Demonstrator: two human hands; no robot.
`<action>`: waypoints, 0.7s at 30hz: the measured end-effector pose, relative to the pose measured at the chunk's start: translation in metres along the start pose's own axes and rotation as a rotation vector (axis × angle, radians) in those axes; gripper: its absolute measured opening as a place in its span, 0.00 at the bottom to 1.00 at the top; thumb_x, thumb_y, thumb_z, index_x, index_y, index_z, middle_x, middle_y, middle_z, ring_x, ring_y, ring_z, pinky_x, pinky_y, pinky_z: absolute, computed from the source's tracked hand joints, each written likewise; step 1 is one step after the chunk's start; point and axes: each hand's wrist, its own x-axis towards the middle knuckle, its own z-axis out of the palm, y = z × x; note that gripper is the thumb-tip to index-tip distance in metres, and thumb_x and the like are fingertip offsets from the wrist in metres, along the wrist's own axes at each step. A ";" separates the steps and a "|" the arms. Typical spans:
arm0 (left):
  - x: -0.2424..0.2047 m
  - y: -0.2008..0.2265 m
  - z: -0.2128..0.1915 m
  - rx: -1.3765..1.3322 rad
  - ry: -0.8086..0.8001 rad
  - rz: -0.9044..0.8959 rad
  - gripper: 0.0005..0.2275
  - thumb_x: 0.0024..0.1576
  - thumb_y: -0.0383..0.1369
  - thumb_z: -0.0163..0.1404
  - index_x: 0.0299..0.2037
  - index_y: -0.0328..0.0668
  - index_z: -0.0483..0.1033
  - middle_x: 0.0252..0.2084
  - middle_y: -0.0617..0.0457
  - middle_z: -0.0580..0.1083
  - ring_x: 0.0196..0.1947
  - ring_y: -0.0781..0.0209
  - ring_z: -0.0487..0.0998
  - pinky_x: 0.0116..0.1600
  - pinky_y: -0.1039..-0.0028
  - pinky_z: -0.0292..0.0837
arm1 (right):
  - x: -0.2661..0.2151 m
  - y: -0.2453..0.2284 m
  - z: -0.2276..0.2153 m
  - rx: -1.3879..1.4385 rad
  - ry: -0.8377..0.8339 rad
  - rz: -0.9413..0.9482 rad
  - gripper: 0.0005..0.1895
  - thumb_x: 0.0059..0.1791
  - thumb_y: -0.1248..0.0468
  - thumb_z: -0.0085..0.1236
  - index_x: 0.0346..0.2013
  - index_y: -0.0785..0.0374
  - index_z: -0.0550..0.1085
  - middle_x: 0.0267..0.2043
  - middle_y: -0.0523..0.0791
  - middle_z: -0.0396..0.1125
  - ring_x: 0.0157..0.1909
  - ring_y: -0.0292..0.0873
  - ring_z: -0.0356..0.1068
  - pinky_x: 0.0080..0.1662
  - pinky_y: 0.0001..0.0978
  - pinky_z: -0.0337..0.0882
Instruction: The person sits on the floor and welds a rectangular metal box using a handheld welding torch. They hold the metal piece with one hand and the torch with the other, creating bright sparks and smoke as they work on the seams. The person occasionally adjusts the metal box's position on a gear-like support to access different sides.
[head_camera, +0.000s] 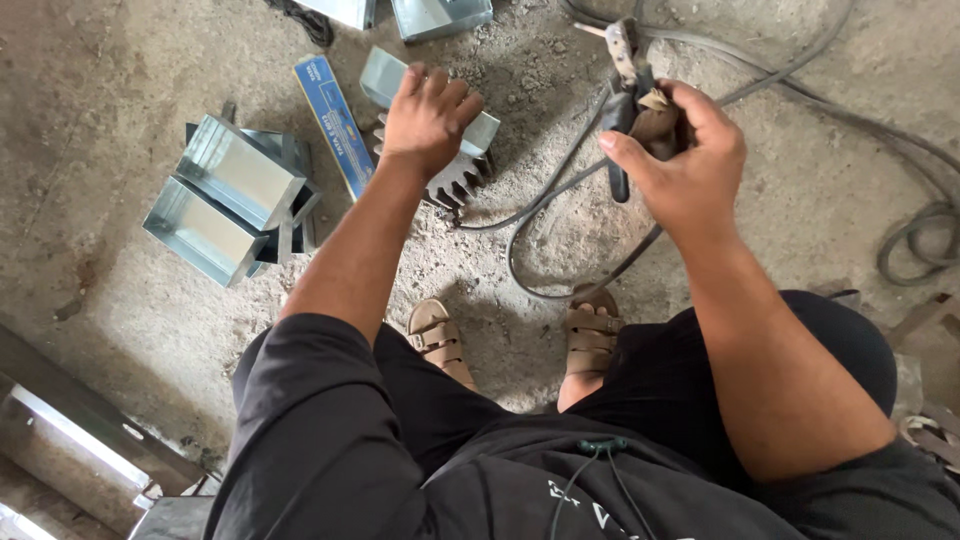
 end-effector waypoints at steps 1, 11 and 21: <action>0.001 0.001 -0.002 -0.030 -0.003 -0.042 0.08 0.58 0.30 0.57 0.46 0.53 0.78 0.47 0.55 0.78 0.54 0.55 0.74 0.64 0.55 0.66 | 0.001 -0.001 0.001 0.003 0.002 -0.010 0.22 0.51 0.61 0.75 0.54 0.71 0.77 0.34 0.38 0.70 0.33 0.29 0.66 0.36 0.21 0.65; -0.019 -0.011 -0.034 -0.140 -0.213 -0.534 0.07 0.66 0.30 0.50 0.53 0.50 0.74 0.50 0.49 0.76 0.54 0.50 0.75 0.61 0.53 0.67 | 0.005 -0.004 0.015 -0.057 -0.026 -0.061 0.21 0.51 0.60 0.77 0.51 0.68 0.78 0.38 0.41 0.74 0.37 0.30 0.71 0.40 0.22 0.72; -0.035 -0.025 -0.116 -0.325 -0.666 -0.625 0.37 0.55 0.48 0.58 0.73 0.56 0.51 0.74 0.54 0.55 0.73 0.51 0.56 0.70 0.37 0.47 | 0.001 0.004 0.046 -0.077 -0.133 -0.029 0.32 0.45 0.54 0.77 0.55 0.71 0.76 0.43 0.48 0.77 0.43 0.39 0.78 0.46 0.31 0.79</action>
